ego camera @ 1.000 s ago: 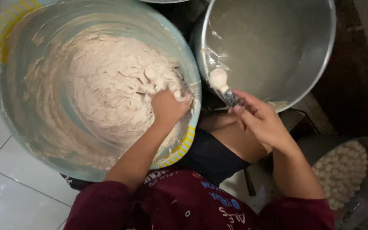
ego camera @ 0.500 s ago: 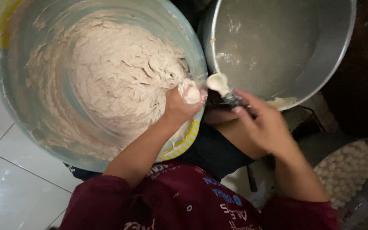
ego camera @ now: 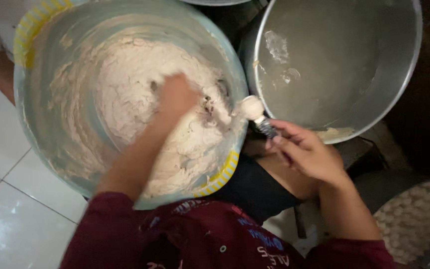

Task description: The person sits on the floor beside a large basin of thick dough batter. They scoop portions with a spoon, roll the dough into a ball between their hands, dip the ball in a water-filled basin, and place it into a tray holding many finished dough balls.

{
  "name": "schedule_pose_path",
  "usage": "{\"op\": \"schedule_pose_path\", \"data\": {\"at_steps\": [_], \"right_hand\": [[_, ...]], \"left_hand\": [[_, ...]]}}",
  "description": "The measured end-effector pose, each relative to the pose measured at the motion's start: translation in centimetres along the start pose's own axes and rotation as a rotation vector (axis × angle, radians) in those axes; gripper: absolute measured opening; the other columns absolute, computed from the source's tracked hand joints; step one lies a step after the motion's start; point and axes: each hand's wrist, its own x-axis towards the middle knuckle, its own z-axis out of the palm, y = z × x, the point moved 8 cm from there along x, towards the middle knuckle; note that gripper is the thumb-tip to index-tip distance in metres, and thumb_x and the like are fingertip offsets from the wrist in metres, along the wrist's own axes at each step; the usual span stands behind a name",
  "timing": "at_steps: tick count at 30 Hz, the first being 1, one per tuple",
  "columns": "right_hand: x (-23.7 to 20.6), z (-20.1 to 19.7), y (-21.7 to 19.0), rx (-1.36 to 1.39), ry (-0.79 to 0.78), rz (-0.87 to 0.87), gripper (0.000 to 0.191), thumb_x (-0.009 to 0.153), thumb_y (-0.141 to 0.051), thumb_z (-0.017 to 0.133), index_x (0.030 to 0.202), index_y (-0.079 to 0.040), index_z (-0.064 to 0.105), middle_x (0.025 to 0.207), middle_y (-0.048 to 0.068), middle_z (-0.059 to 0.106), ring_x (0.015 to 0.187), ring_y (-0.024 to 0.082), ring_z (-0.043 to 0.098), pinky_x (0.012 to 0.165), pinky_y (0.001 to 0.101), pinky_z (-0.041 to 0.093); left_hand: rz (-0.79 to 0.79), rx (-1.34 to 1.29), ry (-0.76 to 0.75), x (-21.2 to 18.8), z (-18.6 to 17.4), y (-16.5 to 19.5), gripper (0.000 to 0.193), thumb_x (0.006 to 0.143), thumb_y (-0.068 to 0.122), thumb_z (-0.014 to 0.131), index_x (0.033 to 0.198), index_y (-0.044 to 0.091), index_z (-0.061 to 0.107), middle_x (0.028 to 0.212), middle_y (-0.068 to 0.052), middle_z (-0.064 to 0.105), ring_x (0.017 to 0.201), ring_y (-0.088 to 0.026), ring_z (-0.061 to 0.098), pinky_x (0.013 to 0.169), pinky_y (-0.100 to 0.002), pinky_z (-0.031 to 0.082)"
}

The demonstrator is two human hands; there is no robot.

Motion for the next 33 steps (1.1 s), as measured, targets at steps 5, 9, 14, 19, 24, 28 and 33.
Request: {"op": "schedule_pose_path", "data": {"at_steps": [5,9,14,19,24,28,33], "right_hand": [[-0.3,-6.3,-3.4,-0.525,0.436,-0.19,0.053,0.099,-0.015,0.062,0.151,-0.01,0.054,0.098,0.014,0.07,0.074,0.019,0.064,0.067,0.0346,0.054],[1.0,-7.7,-5.5,-0.876,0.592,-0.318,0.051,0.094,-0.009,0.065,0.145,-0.006,0.061,0.115,0.027,0.067,0.099,0.041,0.067,0.085,0.0476,0.054],[0.9,-9.1,-6.1,-0.939,0.68,-0.398,0.047,0.1,-0.009,0.065,0.147,-0.004,0.059,0.124,0.028,0.066,0.11,0.042,0.067,0.093,0.0467,0.053],[0.7,-10.8,-5.5,-1.075,0.731,-0.113,0.049,0.1,-0.012,0.064,0.148,-0.002,0.059,0.117,0.03,0.066,0.102,0.046,0.066,0.089,0.0523,0.051],[0.8,-8.8,-5.7,-1.076,0.648,-0.017,0.045,0.096,-0.013,0.062,0.14,-0.006,0.063,0.117,0.026,0.069,0.104,0.047,0.065,0.087,0.0561,0.049],[-1.0,-6.4,-7.9,-1.032,0.69,-0.234,0.044,0.1,-0.014,0.064,0.143,-0.002,0.061,0.115,0.026,0.069,0.098,0.042,0.069,0.086,0.0487,0.053],[-2.7,-3.2,-7.3,-0.501,0.481,-0.308,0.04,0.103,-0.014,0.058,0.142,-0.003,0.057,0.105,0.016,0.072,0.085,0.029,0.068,0.076,0.0341,0.055]], "left_hand": [[-0.268,0.461,-0.362,1.9,-4.2,-14.1,0.057,0.109,0.043,0.041,0.103,-0.003,0.075,0.109,-0.027,0.073,0.1,-0.044,0.071,0.088,-0.054,0.054],[-0.437,0.304,-0.369,-4.4,-4.4,-18.7,0.051,0.103,0.036,0.043,0.107,-0.007,0.071,0.114,-0.031,0.067,0.104,-0.048,0.064,0.091,-0.055,0.048],[-0.156,0.574,-0.714,-14.9,-0.8,-15.1,0.028,0.088,0.024,0.053,0.091,0.006,0.075,0.104,-0.018,0.073,0.102,-0.034,0.071,0.089,-0.049,0.057],[-0.845,0.028,-0.407,-21.7,4.1,-14.3,0.063,0.096,0.048,0.06,0.124,-0.008,0.06,0.114,-0.034,0.068,0.107,-0.047,0.069,0.093,-0.053,0.052],[0.263,0.298,-0.407,-18.2,9.0,-4.1,0.041,0.095,0.031,0.062,0.13,0.012,0.067,0.092,-0.022,0.071,0.101,-0.046,0.067,0.097,-0.058,0.048],[0.616,0.157,0.167,-14.2,5.4,4.2,0.047,0.076,0.027,0.064,0.119,0.009,0.072,0.114,-0.011,0.074,0.101,-0.032,0.068,0.09,-0.049,0.049],[0.122,-0.605,0.116,-7.2,2.5,7.6,0.014,0.09,0.024,0.077,0.093,0.011,0.073,0.084,-0.012,0.073,0.076,-0.034,0.073,0.069,-0.042,0.059]]}}
